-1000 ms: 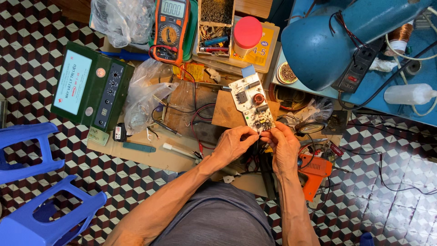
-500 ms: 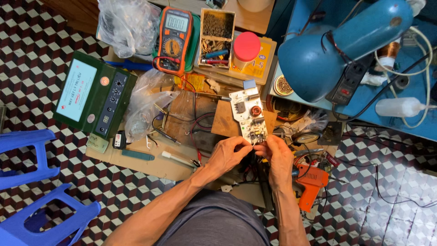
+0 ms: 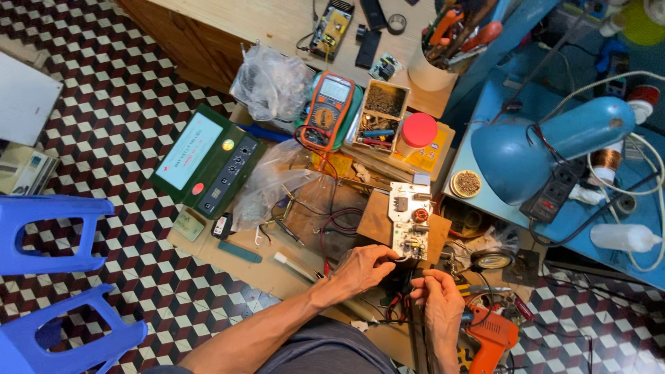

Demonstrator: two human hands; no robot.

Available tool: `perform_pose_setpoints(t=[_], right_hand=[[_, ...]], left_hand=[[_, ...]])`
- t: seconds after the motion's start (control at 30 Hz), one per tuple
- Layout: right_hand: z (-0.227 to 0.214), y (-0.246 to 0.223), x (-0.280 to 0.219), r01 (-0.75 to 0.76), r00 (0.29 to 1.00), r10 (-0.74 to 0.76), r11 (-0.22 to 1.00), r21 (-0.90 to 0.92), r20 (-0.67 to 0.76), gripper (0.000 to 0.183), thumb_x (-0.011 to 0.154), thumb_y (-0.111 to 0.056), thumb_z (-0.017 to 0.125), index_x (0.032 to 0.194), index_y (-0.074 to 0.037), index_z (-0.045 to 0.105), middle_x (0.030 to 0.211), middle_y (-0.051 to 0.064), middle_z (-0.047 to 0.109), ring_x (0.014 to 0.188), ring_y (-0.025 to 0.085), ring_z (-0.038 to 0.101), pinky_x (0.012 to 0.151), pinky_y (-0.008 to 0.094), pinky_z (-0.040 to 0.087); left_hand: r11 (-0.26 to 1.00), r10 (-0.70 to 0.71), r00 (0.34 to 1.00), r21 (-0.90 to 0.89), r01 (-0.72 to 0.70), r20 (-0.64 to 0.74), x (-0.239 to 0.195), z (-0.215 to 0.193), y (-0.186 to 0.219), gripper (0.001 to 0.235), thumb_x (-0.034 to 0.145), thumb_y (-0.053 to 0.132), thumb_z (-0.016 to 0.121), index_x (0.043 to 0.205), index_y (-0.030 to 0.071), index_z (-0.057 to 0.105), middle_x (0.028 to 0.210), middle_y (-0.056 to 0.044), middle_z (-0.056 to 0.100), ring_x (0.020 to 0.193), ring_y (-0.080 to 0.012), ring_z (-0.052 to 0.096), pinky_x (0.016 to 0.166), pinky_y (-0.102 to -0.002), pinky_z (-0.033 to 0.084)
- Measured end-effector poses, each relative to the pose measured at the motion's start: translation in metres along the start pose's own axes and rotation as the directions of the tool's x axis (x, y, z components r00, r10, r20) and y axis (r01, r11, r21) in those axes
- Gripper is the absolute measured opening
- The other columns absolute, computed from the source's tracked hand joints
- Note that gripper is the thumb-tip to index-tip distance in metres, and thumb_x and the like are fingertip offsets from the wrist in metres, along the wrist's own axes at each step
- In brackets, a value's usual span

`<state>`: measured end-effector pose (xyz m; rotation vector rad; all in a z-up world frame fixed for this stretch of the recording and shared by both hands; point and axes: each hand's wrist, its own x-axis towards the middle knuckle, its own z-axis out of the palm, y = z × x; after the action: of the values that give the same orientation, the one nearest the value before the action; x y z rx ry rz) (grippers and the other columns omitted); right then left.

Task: The person tests a circuit board with a multimeter, then uses a heat gun to apply heat to the board. They flip the board over multiple times and inspect it. Finally, they pick up a standing fan and place it on the workbench.

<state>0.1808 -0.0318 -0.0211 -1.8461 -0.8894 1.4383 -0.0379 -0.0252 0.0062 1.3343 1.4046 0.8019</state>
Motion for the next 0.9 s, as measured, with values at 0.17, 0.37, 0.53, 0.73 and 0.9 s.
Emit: perform_pose_setpoints(t=[0.17,0.37,0.53,0.73,0.9], right_hand=[[0.016,-0.003,-0.006,-0.013,0.999,0.011,0.998,0.055,0.040,0.031,0.107,-0.021,0.051,0.115,0.004,0.065,0.089,0.013,0.074,0.066,0.015,0.064,0.060,0.026,0.048],[0.037,-0.022,-0.027,0.069,0.998,-0.069,0.997,0.032,0.000,0.024,0.103,-0.020,0.057,0.114,0.000,0.064,0.082,0.009,0.070,0.062,0.011,0.060,0.056,0.025,0.046],[0.054,-0.022,-0.045,0.004,0.999,-0.005,1.000,-0.025,-0.050,0.035,0.107,-0.029,0.060,0.102,0.005,0.069,0.068,0.012,0.060,0.050,0.015,0.049,0.047,0.029,0.038],[0.064,0.000,-0.050,-0.044,0.996,0.045,0.999,0.023,-0.074,0.051,0.108,-0.040,0.056,0.092,0.008,0.054,0.074,0.014,0.068,0.055,0.017,0.056,0.048,0.029,0.040],[0.086,0.015,-0.057,0.024,1.000,-0.024,0.999,-0.033,-0.001,0.034,0.103,-0.027,0.053,0.120,0.001,0.061,0.102,0.017,0.070,0.076,0.019,0.063,0.057,0.031,0.047]], left_hand=[[0.996,-0.054,0.998,-0.075,0.051,-0.044,-0.009,-0.007,-0.010,0.026,0.094,0.016,0.062,0.114,0.004,0.073,0.091,-0.015,0.075,0.072,-0.0209,0.073,0.065,-0.034,0.057],[0.969,-0.151,0.988,-0.204,0.139,-0.045,-0.023,-0.021,-0.018,0.025,0.097,0.022,0.062,0.111,0.006,0.075,0.082,-0.010,0.076,0.067,-0.0156,0.071,0.059,-0.031,0.057],[0.985,-0.158,0.984,-0.084,0.151,-0.083,-0.032,-0.040,-0.018,0.029,0.095,0.034,0.066,0.092,0.006,0.073,0.070,-0.006,0.074,0.060,-0.0158,0.070,0.056,-0.034,0.055],[0.999,-0.045,0.989,-0.013,0.044,-0.139,-0.038,-0.057,-0.026,0.048,0.098,0.039,0.063,0.068,0.003,0.070,0.067,-0.011,0.070,0.059,-0.0240,0.068,0.064,-0.038,0.054],[0.993,0.040,0.955,0.120,-0.005,-0.292,-0.040,-0.067,-0.042,0.040,0.097,0.032,0.067,0.077,-0.002,0.069,0.080,-0.016,0.071,0.069,-0.0282,0.068,0.067,-0.039,0.054]])
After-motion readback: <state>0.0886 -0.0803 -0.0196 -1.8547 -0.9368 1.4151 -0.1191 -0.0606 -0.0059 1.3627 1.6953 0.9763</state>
